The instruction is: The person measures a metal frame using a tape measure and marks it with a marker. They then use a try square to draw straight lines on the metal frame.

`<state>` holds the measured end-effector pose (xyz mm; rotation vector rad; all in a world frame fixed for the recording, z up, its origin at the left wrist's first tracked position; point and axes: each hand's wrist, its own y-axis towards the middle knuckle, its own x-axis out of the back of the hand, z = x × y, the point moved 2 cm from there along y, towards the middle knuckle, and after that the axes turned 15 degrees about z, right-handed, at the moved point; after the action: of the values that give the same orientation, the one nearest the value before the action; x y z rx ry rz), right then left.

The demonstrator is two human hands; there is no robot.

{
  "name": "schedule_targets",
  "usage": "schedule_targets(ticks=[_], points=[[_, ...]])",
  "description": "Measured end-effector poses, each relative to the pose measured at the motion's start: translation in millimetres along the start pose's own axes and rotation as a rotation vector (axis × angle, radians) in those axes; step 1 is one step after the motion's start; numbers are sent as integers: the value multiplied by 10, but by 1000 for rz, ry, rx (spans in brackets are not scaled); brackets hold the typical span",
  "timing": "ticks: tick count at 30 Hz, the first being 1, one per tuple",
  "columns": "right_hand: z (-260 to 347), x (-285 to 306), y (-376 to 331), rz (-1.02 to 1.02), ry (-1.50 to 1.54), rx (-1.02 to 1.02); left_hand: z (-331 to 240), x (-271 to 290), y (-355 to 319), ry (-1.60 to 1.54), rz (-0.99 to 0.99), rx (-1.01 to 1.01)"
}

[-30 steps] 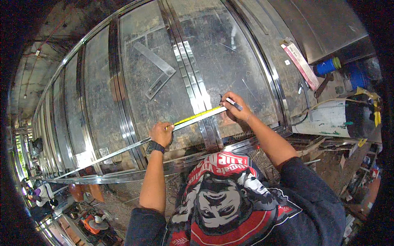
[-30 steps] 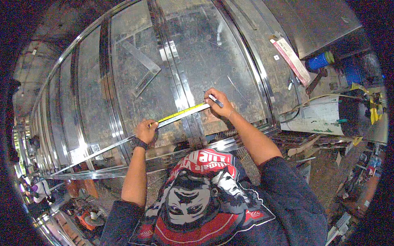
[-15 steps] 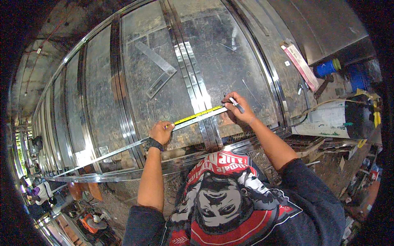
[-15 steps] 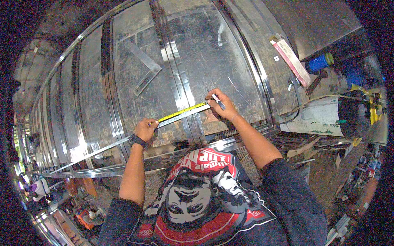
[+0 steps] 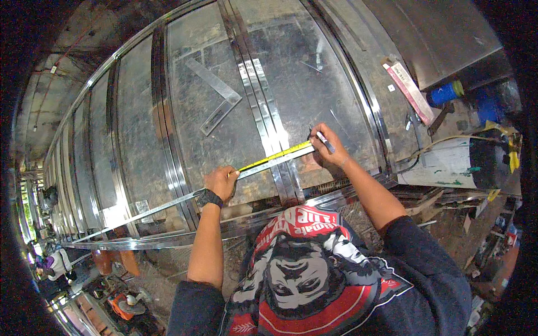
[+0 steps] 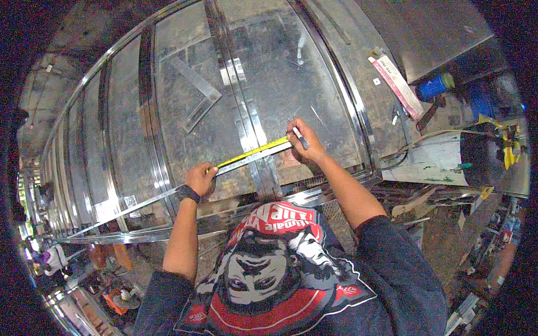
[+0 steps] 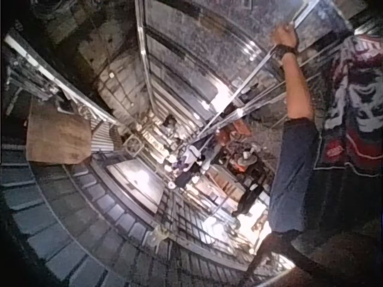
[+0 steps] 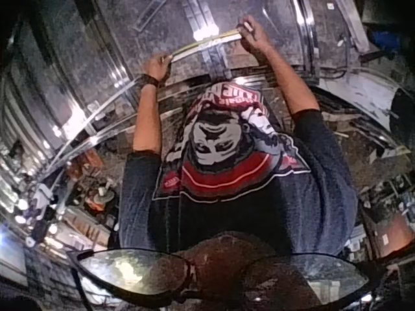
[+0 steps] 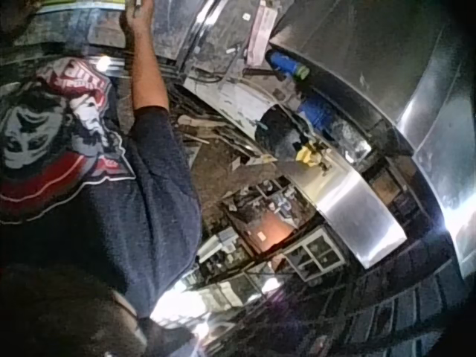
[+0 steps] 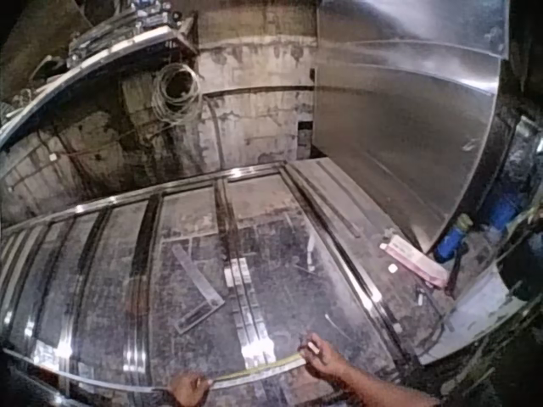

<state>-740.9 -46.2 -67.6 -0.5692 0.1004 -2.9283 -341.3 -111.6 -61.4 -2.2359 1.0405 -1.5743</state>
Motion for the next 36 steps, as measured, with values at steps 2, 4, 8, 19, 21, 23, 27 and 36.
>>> schedule_targets(ticks=[2, 4, 8, 19, 21, 23, 27, 36], points=[[3, 28, -38, 4, -83, 18, -20, 9, 4, 54, 39, -10], [-28, 30, -62, 6, -141, 71, -82, 19, -6, 164, -46, -95], [-62, -11, -39, 2, -95, 10, -319, 26, -54, 214, -214, -275], [-58, 3, -47, 74, 33, -68, -633, -267, 179, -53, -84, -229], [-54, 4, -43, 41, -53, 42, -608, -221, 185, -90, -78, -274], [-60, -1, -41, 29, -95, 83, -601, -211, 206, -55, -37, -240], [-84, -26, -47, 39, -76, 38, -583, -180, 244, -38, 26, -211], [-83, -67, -91, 20, -27, -13, -551, -114, 299, -132, 130, -158]])
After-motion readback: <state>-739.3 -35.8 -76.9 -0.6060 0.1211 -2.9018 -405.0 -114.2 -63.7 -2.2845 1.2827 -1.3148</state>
